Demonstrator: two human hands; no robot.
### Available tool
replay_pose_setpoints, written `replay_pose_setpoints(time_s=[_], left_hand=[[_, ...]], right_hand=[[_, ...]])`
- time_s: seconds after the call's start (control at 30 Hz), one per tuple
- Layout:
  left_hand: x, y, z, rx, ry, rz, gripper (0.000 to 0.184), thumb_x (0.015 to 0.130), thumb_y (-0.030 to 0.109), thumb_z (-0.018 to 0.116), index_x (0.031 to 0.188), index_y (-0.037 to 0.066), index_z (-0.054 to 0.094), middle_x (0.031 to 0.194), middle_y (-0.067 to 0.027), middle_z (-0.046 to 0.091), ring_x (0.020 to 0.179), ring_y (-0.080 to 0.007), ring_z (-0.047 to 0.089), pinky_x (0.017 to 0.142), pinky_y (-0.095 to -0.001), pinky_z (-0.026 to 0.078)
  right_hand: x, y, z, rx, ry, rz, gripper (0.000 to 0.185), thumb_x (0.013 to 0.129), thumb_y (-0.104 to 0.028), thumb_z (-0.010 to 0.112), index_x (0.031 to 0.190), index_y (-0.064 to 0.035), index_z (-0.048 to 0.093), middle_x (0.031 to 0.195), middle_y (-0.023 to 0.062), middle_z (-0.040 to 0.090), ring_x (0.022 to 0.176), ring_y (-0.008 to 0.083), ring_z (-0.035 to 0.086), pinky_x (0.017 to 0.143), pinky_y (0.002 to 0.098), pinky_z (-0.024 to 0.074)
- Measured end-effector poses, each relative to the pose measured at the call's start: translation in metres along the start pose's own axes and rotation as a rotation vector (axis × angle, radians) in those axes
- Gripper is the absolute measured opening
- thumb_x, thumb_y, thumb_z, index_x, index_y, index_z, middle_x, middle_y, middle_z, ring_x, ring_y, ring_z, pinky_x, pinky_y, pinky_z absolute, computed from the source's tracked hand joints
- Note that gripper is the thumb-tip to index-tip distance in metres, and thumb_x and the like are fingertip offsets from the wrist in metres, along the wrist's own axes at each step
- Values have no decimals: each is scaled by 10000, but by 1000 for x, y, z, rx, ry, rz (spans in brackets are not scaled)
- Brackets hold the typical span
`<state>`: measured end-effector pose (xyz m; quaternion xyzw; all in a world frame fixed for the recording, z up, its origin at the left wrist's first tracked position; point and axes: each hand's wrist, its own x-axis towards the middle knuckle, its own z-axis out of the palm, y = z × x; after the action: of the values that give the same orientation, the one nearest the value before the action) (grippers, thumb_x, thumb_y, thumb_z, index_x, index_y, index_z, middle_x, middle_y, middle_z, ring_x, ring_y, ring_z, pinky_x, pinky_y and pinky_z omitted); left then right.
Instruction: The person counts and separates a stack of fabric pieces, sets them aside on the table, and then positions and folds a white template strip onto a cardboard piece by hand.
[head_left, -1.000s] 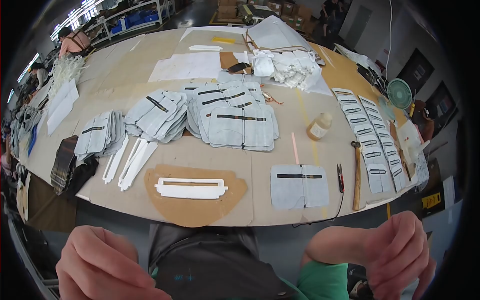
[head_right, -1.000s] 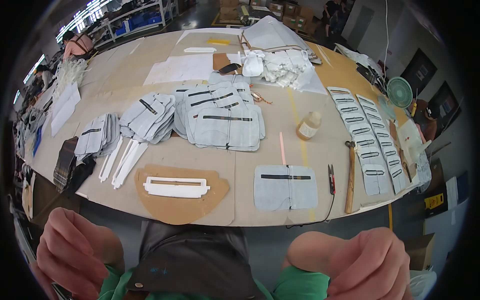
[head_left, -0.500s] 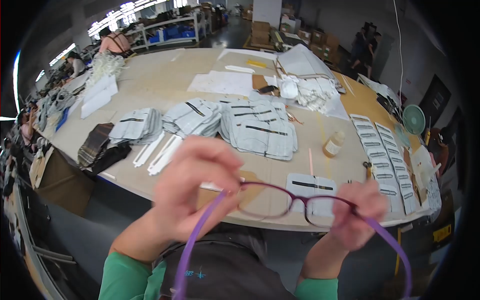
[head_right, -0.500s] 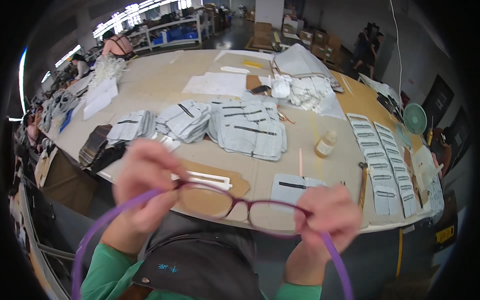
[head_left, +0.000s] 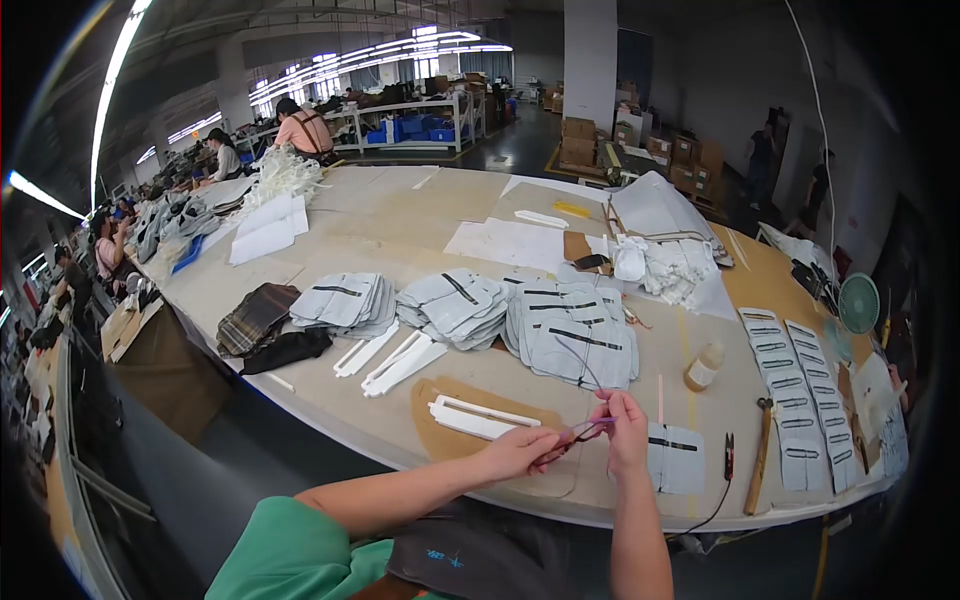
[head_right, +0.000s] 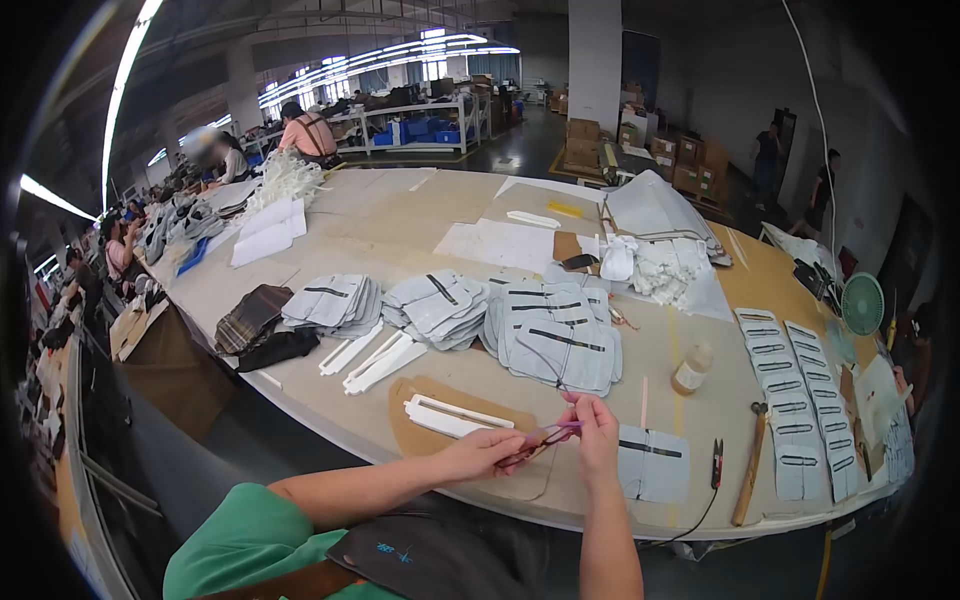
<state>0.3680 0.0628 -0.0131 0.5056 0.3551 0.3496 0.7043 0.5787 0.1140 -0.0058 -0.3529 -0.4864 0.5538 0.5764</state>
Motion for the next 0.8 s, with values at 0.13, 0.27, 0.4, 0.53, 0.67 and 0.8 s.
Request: replay_pose_setpoints(time_s=[0.13, 0.27, 0.4, 0.53, 0.67, 0.8], left_hand=[[17, -18, 9, 261, -1, 81, 311, 1098, 307, 446, 1167, 50, 607, 841, 19, 518, 767, -97, 496, 689, -266, 443], [12, -32, 8, 605, 17, 337, 349, 1080, 263, 457, 1348, 69, 567, 940, -125, 598, 851, -276, 597, 793, -363, 500], [11, -27, 3, 471, -132, 180, 423, 1065, 233, 467, 1454, 68, 497, 1079, -194, 601, 975, -369, 612, 869, -423, 503], [22, -34, -1, 435, 19, 473, 224, 1033, 250, 578, 1233, 159, 623, 816, -34, 565, 685, -194, 577, 631, -311, 443], [16, -75, 6, -419, -148, -238, 252, 1050, 243, 571, 1271, 145, 644, 830, -85, 558, 691, -232, 553, 633, -335, 448], [17, -60, 7, 248, -103, 274, 373, 1062, 223, 502, 1409, 95, 550, 997, -149, 587, 847, -303, 583, 792, -393, 496]], right_hand=[[34, 5, -37, 24, -265, 257, 307, 1037, -259, 578, 1092, 27, 676, 754, 33, 641, 655, 96, 587, 611, 246, 469], [37, 17, -50, -41, -452, 347, 327, 990, -255, 639, 1041, 58, 722, 774, 70, 674, 684, 133, 612, 645, 272, 480], [26, 25, -82, 141, -657, 469, 358, 959, -265, 687, 1073, 72, 729, 859, 118, 719, 795, 176, 676, 741, 301, 526], [26, -6, -46, 272, -564, 619, 229, 909, -275, 734, 1008, -74, 686, 737, 69, 620, 604, 130, 567, 542, 253, 430], [21, -17, -36, 250, -249, 504, 307, 939, -300, 711, 1008, -1, 693, 839, 146, 655, 703, 162, 595, 580, 248, 442], [26, -29, -36, 58, -407, 668, 358, 973, -335, 674, 1093, 1, 700, 954, 158, 688, 827, 214, 632, 690, 288, 489]])
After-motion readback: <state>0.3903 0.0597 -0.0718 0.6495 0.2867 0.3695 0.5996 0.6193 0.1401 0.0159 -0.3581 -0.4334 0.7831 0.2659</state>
